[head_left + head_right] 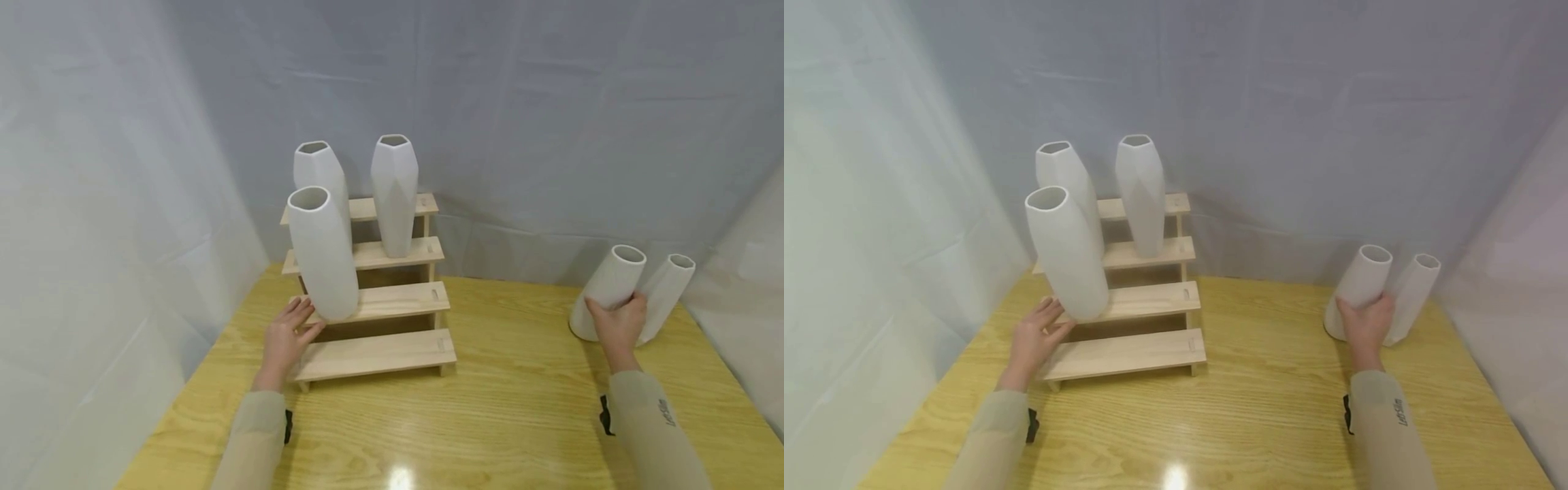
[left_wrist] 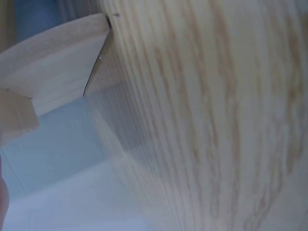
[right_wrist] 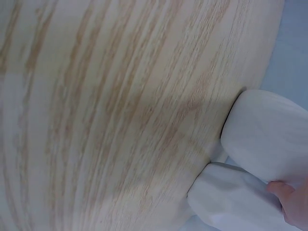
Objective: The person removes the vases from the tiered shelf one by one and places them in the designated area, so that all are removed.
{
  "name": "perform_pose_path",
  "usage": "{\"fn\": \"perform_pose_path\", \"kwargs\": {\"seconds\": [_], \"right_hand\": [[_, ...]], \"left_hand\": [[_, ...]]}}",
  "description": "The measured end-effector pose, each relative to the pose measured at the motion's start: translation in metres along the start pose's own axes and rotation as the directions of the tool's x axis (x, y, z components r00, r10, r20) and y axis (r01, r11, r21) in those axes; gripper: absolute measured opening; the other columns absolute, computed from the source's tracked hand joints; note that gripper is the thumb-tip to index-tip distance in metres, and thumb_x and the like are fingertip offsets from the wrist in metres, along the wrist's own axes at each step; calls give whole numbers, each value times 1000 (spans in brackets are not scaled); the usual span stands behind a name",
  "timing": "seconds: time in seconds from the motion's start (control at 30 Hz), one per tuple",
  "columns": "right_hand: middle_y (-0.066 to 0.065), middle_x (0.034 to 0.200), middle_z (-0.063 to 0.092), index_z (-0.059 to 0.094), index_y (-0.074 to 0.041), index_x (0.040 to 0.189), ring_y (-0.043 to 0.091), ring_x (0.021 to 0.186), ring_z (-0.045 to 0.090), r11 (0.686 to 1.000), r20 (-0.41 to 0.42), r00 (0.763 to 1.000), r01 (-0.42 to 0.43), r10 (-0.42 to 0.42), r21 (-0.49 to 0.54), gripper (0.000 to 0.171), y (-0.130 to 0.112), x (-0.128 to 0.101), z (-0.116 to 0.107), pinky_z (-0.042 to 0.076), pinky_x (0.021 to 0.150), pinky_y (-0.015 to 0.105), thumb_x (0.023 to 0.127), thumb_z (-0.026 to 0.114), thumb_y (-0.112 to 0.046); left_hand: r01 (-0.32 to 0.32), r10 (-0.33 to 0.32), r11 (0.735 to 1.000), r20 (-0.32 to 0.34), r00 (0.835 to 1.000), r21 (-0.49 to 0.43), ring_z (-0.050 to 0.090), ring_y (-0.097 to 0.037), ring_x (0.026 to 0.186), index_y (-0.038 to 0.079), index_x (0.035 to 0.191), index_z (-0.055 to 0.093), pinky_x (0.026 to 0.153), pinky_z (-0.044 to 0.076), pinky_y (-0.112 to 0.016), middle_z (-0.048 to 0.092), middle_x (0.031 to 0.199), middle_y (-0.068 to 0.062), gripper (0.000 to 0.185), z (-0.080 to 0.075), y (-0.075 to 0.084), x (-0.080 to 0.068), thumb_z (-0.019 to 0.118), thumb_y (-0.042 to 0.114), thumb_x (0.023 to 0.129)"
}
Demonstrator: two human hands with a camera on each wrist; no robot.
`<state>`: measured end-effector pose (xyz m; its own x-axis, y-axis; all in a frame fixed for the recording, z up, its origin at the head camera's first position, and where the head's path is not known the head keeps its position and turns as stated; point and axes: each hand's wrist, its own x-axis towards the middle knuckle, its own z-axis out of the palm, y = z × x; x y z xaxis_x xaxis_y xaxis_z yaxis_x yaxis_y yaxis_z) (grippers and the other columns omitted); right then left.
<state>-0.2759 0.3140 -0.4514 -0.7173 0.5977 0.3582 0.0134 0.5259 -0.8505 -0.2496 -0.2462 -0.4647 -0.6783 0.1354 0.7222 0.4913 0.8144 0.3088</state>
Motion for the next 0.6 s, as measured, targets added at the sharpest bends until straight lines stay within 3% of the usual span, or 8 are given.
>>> {"fn": "perform_pose_path", "kwargs": {"seconds": [0.27,0.6], "right_hand": [[30,116,40,28,9,123,41,106,39,1000,25,1000,-2,2,-15,71,-3,-1,-2,33,92,50,72,70,-17],[30,118,39,28,8,124,41,107,39,1000,47,999,16,-15,-25,71,-2,-2,-2,33,91,51,73,70,-20]], "left_hand": [[20,-20,1000,6,1000,-3,49,-36,108,-3,100,64,88,40,-50,58,110,-19,43,-1,2,0,77,20,66],[-1,1,1000,-11,1000,0,51,-36,106,-4,99,65,85,42,-50,58,108,-19,43,-1,3,0,77,19,65]]}}
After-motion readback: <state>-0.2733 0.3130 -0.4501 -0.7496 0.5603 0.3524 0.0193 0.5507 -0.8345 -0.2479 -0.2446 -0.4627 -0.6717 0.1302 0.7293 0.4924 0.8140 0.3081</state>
